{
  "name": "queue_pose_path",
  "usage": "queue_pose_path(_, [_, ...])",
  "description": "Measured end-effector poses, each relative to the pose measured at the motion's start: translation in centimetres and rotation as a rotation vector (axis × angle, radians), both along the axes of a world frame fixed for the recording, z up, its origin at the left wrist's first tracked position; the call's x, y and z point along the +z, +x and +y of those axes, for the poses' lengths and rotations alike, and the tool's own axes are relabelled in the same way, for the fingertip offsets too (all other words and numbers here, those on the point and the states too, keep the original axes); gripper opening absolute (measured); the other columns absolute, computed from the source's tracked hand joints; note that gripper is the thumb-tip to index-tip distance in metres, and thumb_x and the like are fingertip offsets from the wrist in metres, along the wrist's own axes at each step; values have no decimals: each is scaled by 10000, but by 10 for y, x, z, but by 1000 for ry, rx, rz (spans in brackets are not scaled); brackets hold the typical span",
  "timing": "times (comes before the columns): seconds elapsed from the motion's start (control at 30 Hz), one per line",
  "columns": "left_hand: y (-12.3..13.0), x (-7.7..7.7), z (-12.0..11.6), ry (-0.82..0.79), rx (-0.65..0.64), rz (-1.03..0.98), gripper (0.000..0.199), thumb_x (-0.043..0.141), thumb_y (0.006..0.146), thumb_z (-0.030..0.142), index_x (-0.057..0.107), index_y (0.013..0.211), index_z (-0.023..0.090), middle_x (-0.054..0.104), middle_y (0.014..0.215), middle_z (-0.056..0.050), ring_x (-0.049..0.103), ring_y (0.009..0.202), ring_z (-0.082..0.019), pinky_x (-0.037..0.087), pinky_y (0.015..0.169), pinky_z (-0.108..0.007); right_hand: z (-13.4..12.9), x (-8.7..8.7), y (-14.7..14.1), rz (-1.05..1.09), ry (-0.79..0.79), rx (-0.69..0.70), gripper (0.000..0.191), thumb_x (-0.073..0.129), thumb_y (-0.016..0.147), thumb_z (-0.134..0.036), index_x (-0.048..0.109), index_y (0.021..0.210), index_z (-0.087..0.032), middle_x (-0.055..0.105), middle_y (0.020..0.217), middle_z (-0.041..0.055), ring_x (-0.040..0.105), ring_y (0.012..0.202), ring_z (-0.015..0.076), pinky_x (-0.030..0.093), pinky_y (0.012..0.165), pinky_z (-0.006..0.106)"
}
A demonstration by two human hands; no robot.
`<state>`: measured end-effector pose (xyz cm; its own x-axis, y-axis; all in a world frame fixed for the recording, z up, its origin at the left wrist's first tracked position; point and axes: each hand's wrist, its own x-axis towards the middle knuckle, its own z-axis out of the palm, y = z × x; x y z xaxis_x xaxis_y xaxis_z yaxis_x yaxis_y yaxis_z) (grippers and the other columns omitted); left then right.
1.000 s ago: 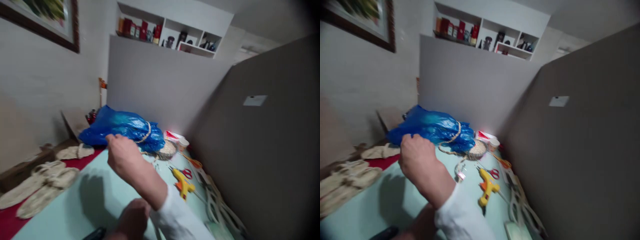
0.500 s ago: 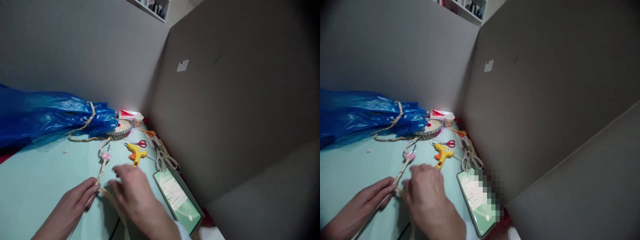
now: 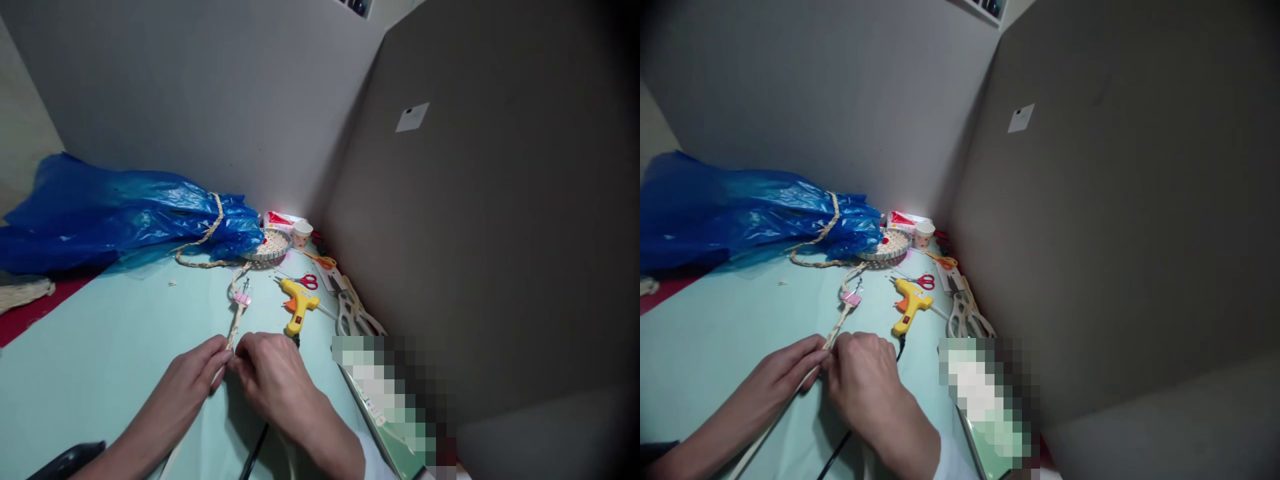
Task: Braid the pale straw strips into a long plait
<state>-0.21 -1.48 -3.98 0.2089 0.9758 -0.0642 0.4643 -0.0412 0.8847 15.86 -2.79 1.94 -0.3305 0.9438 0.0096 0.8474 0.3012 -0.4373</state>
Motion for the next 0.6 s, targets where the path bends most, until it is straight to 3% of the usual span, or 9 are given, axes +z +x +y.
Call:
queue_pose_path(0.13, [0,5,0,-62,-42,-27,348,408,916,536,533,781,240,568,739,20,548,730,-204,410,702,-311,-3,-2,3,34,-65,-46,182,566,957,-255,717,898,-173,773,864,98,716,774,209,331,591,280])
queue_pose_path(0.33, [0,15,-1,-141,-134,-87,309,444,884,523,516,762,248,579,752,8,577,803,-243,420,770,-337,-9,-17,0,-57,52,-51,150,544,933,-191,683,877,-179,757,858,83,695,729,209,275,573,319])
queue_pose_path(0.5, [-1,13,-6,-149,-60,-138,305,495,849,561,515,767,267,573,708,23,558,729,-231,426,706,-322,-15,-18,-7,-111,85,5,126,556,867,-84,635,923,-164,725,856,99,684,766,256,317,596,331])
queue_pose_path(0.6, [0,14,-9,-173,-40,-204,283,508,867,554,519,818,275,549,693,42,541,715,-217,427,710,-313,-16,-18,-8,-11,35,-16,131,518,899,-82,592,981,-152,723,861,108,673,733,244,337,590,318])
